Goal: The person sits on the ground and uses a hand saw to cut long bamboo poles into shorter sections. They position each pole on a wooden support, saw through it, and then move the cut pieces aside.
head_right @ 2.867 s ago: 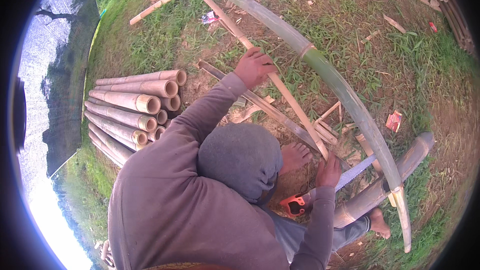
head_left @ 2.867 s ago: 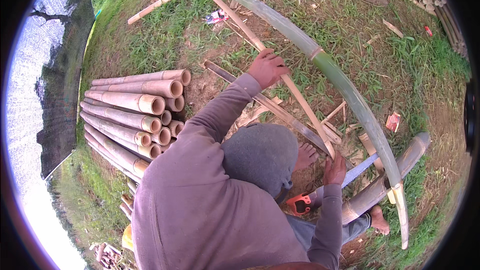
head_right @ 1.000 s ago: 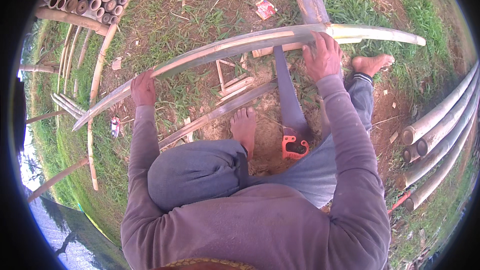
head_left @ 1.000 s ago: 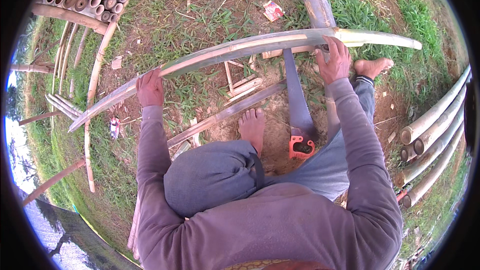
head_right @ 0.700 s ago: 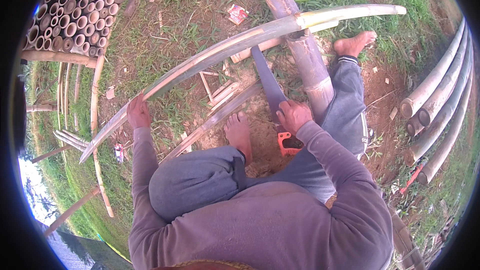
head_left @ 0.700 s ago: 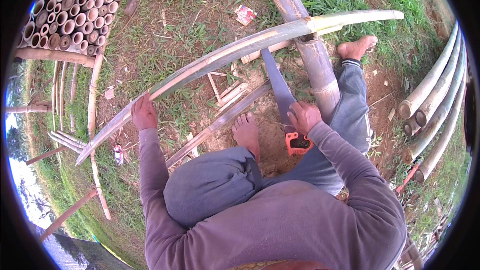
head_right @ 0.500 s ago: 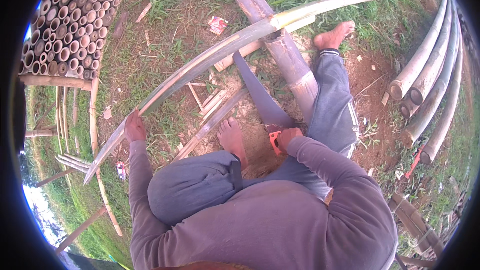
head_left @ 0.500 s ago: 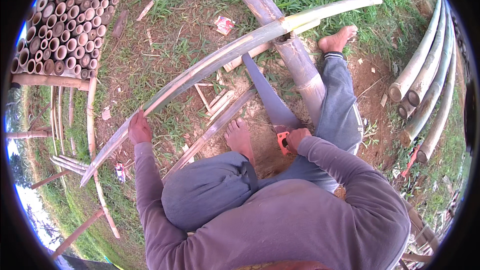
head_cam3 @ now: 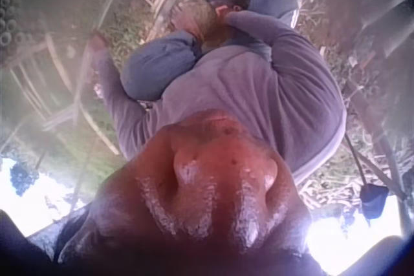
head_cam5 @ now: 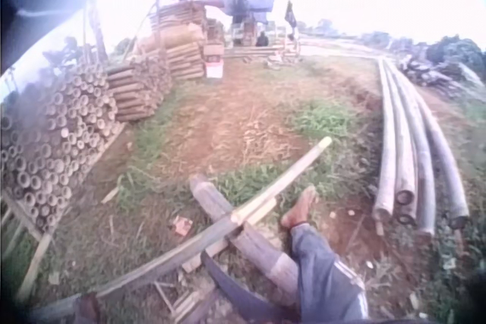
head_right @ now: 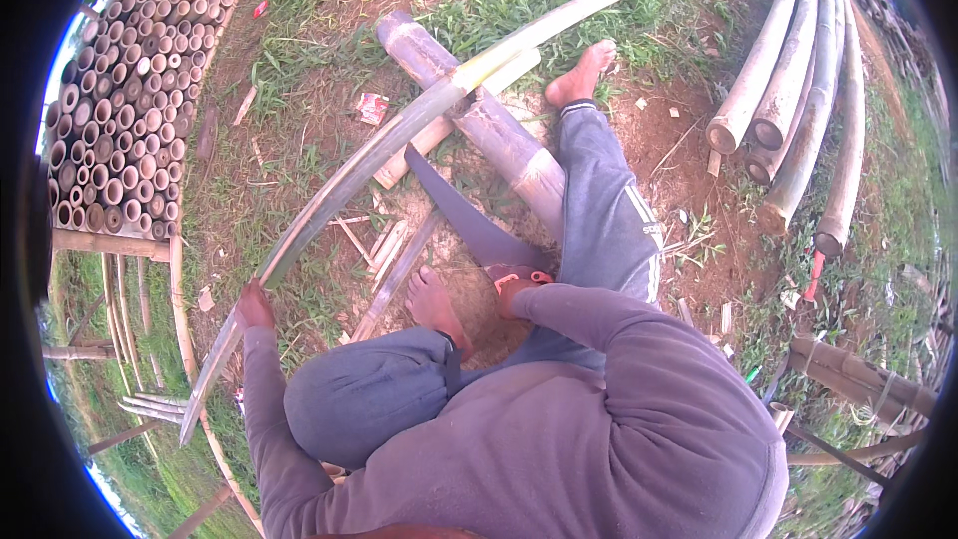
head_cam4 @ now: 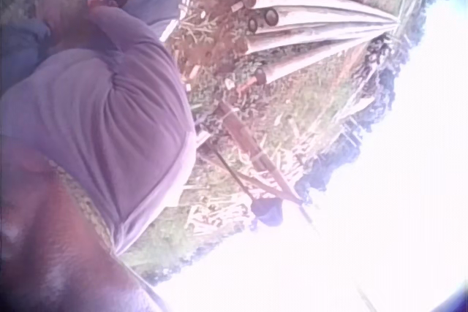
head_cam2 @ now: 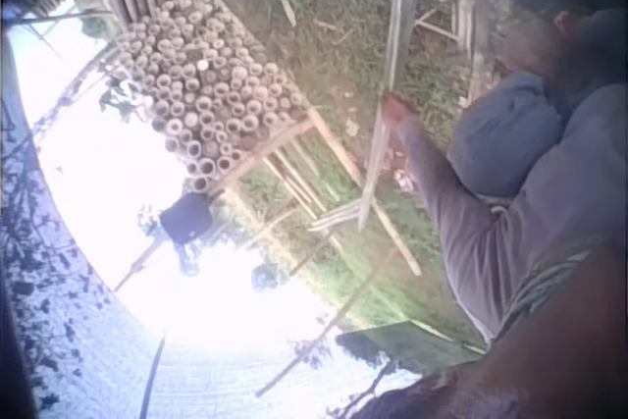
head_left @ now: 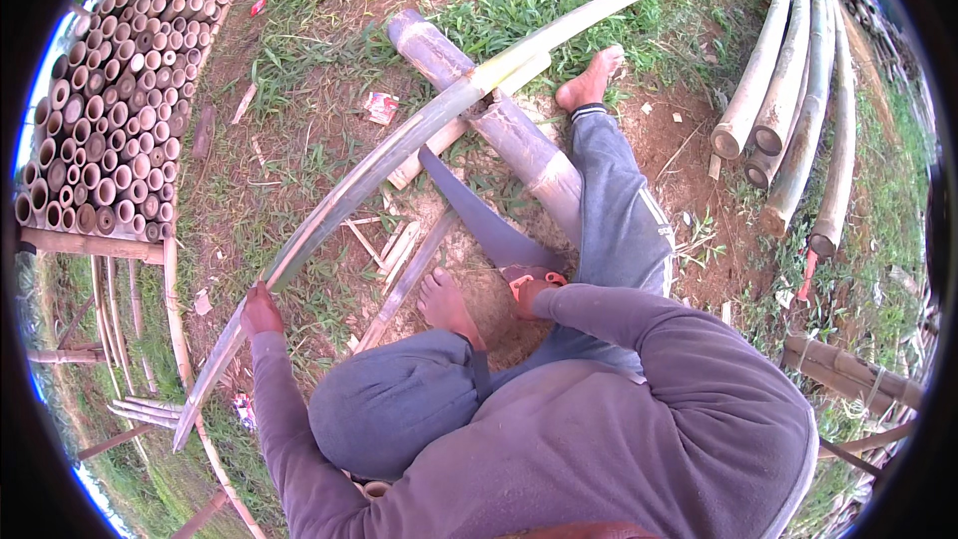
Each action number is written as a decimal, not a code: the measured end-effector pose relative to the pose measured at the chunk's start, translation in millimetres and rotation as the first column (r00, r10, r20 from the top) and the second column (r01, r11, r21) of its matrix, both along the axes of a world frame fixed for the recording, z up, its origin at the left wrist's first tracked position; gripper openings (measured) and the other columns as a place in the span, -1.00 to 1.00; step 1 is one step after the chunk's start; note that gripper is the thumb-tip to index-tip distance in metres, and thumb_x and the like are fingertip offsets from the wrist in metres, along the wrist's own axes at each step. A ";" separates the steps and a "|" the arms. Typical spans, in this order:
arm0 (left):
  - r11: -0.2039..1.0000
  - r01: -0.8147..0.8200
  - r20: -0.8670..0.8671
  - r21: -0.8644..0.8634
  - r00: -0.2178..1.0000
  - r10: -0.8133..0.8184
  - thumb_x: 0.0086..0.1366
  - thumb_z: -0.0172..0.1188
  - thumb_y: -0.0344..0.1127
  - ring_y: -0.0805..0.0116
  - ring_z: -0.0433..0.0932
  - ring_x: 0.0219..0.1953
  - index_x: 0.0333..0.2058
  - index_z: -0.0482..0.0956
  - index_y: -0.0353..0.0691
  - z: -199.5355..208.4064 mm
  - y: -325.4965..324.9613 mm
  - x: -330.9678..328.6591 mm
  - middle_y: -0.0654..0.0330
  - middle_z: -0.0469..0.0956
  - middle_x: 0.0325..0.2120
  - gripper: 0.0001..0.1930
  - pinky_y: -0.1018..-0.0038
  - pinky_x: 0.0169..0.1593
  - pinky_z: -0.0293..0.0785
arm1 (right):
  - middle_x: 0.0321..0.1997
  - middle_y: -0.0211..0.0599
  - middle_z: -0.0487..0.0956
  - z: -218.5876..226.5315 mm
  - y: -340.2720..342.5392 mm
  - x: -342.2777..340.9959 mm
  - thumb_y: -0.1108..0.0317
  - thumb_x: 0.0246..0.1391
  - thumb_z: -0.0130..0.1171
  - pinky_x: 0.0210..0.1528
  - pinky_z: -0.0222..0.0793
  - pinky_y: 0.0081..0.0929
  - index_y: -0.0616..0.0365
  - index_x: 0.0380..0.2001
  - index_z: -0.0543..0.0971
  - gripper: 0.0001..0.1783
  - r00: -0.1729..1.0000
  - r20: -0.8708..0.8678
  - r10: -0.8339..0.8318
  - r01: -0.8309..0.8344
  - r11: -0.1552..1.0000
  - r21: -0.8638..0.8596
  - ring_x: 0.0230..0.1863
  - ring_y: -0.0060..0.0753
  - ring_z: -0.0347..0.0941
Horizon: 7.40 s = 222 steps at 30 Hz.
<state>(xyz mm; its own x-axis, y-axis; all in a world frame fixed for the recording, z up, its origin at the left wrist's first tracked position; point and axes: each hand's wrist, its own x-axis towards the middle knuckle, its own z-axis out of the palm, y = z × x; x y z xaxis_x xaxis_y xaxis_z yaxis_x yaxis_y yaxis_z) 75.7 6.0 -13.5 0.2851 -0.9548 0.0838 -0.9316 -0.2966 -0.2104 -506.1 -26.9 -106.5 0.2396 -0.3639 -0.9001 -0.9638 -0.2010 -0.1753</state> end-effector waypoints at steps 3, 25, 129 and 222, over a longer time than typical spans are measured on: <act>0.991 -0.048 0.022 0.126 0.999 0.046 0.38 0.20 -0.40 -0.11 0.75 -0.20 0.11 0.60 -0.11 6.2 -9.6 -11.4 0.03 0.68 -0.17 -0.66 0.00 -0.17 0.69 | -0.04 -0.01 0.78 -34.8 26.5 -2.3 -0.27 0.09 0.27 0.02 0.64 -0.07 0.30 -0.15 0.78 -0.28 0.984 0.026 -0.177 0.179 0.970 -0.166 -0.05 0.00 0.75; 0.987 0.017 0.009 0.162 1.000 -0.018 0.32 0.23 -0.47 -0.13 0.75 -0.22 -0.01 0.63 -0.14 20.2 -8.8 -6.9 0.00 0.67 -0.17 -0.72 0.00 -0.17 0.70 | -0.34 -0.26 0.54 220.9 110.2 -118.6 0.29 0.11 0.51 -0.25 0.44 -0.35 0.26 0.01 0.45 -0.47 0.443 0.859 -0.256 0.779 0.585 -0.227 -0.36 -0.38 0.50; 0.932 0.096 -0.464 0.348 0.882 0.083 0.00 0.58 -0.08 -0.09 0.73 -0.05 0.07 0.52 -0.08 33.7 -153.7 -129.7 0.02 0.74 -0.12 -0.34 0.01 0.04 0.63 | -0.11 -0.37 0.59 156.7 -109.9 13.7 0.32 0.44 0.24 -0.28 0.45 -0.61 0.31 0.32 0.51 -0.52 0.052 0.981 -0.189 0.933 0.359 0.019 -0.20 -0.61 0.44; 0.949 0.122 -0.471 0.291 0.881 0.031 0.12 0.47 -0.15 -0.05 0.73 -0.01 0.06 0.57 -0.06 39.9 -174.6 -164.9 0.03 0.75 -0.10 -0.48 0.03 0.10 0.63 | -0.44 -0.43 0.56 162.2 -30.4 -9.1 0.32 0.40 0.30 -0.44 0.46 -0.65 0.31 -0.13 0.54 -0.76 -0.068 0.974 -0.218 0.949 0.286 0.130 -0.48 -0.74 0.44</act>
<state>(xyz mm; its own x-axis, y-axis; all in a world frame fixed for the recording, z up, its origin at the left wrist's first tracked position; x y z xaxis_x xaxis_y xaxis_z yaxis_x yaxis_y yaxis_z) -89.2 -168.7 26.5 0.1727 -0.9234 -0.3428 -0.9533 -0.2443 0.1775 -515.2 -57.3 55.7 -0.0861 -0.9961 0.0175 -0.0714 -0.0113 -0.9974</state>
